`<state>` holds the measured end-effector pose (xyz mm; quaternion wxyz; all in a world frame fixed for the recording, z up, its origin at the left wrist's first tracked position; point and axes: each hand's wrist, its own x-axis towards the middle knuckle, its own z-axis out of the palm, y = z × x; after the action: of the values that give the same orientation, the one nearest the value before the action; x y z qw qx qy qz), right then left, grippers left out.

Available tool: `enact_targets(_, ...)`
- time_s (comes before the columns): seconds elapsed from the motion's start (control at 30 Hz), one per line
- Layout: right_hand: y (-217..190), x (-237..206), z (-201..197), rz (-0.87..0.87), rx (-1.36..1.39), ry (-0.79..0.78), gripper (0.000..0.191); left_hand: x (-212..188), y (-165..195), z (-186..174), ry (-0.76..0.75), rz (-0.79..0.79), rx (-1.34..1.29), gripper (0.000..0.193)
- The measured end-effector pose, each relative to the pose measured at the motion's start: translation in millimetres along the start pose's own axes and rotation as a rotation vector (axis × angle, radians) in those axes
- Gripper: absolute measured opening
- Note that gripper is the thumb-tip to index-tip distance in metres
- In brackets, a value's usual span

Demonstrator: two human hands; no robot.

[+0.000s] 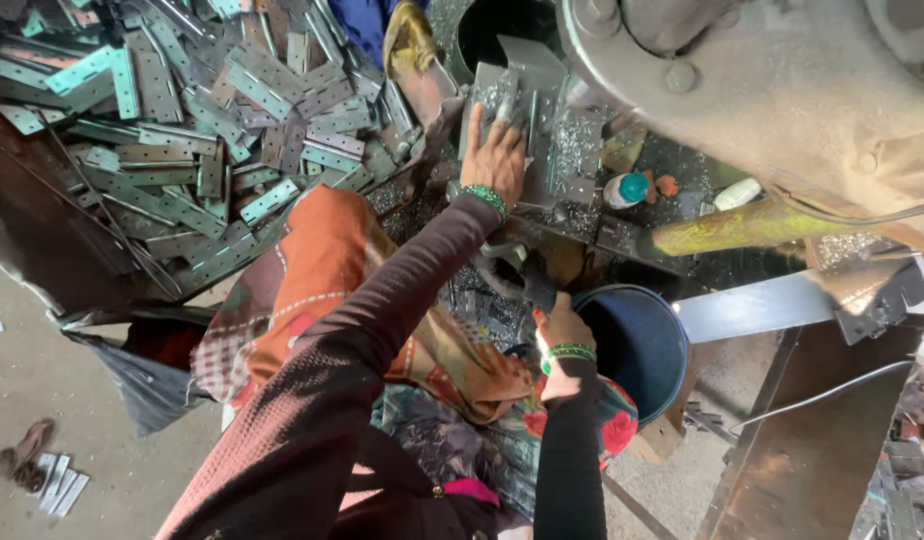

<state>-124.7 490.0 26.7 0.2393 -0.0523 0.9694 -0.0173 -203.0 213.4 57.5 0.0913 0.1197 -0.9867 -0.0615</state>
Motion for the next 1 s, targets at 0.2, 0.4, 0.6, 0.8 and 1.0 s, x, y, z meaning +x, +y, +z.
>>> enact_targets(0.2,4.6,1.6,24.9,-0.003,-0.033,0.118,0.047,7.4,-2.2,2.5,-0.027,0.004,0.029,0.049)
enact_targets(0.4,21.0,42.3,107.8,-0.111,0.061,0.143,0.052,6.3,-1.5,0.7,0.048,-0.008,0.058,0.051)
enact_targets(0.6,24.7,23.8,39.4,-0.078,-0.06,0.078,0.049,15.7,-2.5,-3.2,-0.031,0.019,0.033,0.049)
enact_targets(0.8,14.3,15.5,43.4,-0.078,-0.047,0.124,0.045,31.5,-8.5,-2.2,0.009,-0.016,-0.026,0.045)
enact_targets(1.0,28.4,49.1,107.2,-0.245,0.175,0.177,0.054,41.5,-19.1,-14.4,-0.121,0.068,-0.023,0.05)
